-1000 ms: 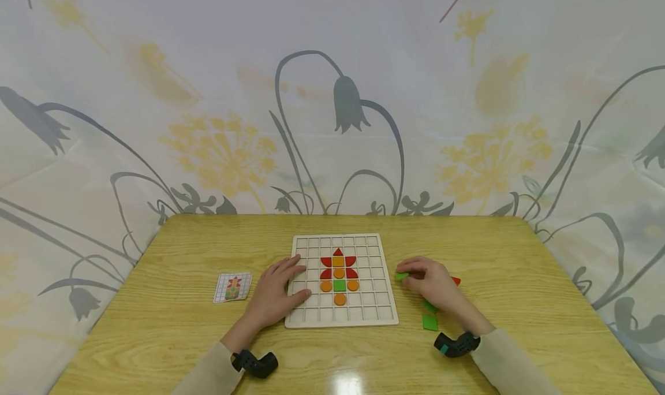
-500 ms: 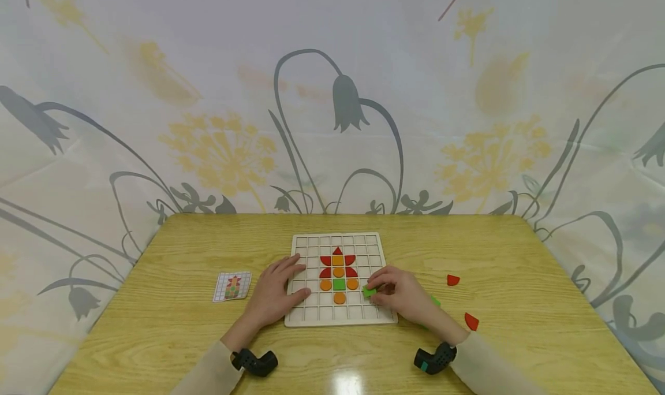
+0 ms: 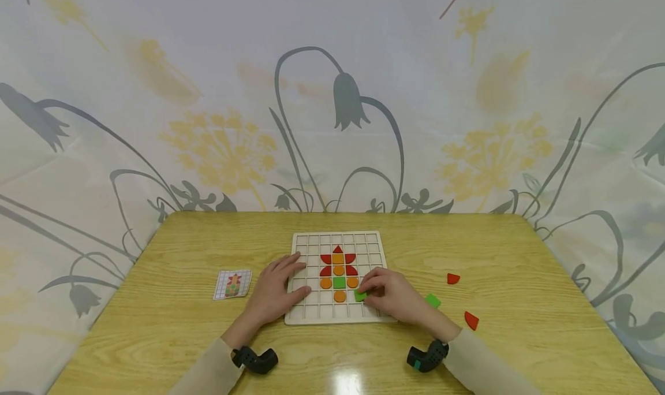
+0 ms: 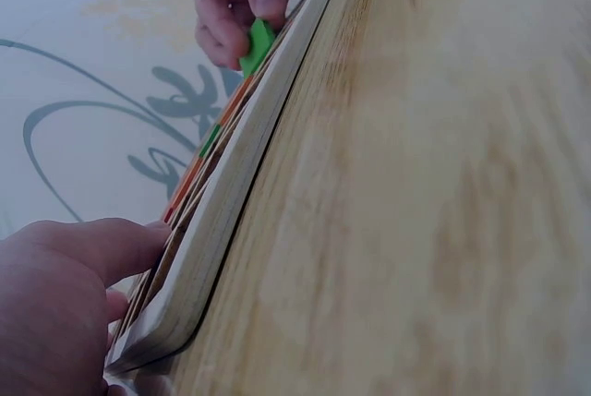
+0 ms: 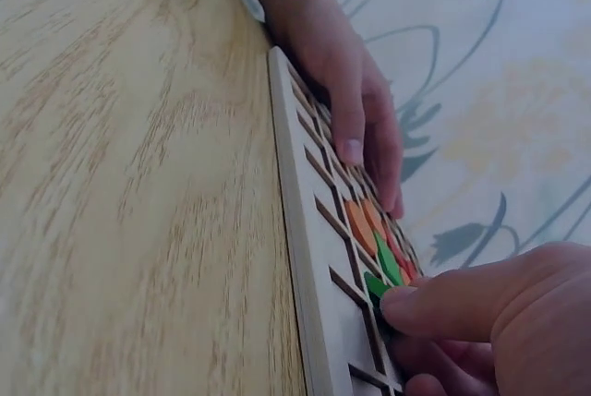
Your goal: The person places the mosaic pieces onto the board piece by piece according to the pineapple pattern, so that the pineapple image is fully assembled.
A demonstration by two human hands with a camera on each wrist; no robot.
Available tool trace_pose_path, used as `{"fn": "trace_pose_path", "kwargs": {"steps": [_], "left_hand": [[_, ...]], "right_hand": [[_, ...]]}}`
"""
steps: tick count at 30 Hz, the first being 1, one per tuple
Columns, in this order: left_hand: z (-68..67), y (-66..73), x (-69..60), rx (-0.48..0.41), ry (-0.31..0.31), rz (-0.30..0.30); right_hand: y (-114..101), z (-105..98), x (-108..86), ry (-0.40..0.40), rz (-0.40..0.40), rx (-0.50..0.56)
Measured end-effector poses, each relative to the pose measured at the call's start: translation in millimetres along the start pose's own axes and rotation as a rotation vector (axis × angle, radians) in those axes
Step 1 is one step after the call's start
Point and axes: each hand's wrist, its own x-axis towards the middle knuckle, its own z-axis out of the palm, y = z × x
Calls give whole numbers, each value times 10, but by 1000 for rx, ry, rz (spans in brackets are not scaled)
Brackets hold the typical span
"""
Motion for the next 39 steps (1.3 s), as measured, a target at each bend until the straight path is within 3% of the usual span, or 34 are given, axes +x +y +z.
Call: {"fn": "trace_pose_path", "kwargs": {"steps": [12, 26, 39], "left_hand": [[-6, 7, 0, -1, 2, -4], [5, 5, 2, -2, 1, -12], [-7, 17, -6, -9, -11, -27]], "right_hand": [[-57, 9, 80, -48, 52, -35], [-99, -21, 160, -97, 105, 9], [-93, -33, 159, -94, 51, -45]]}}
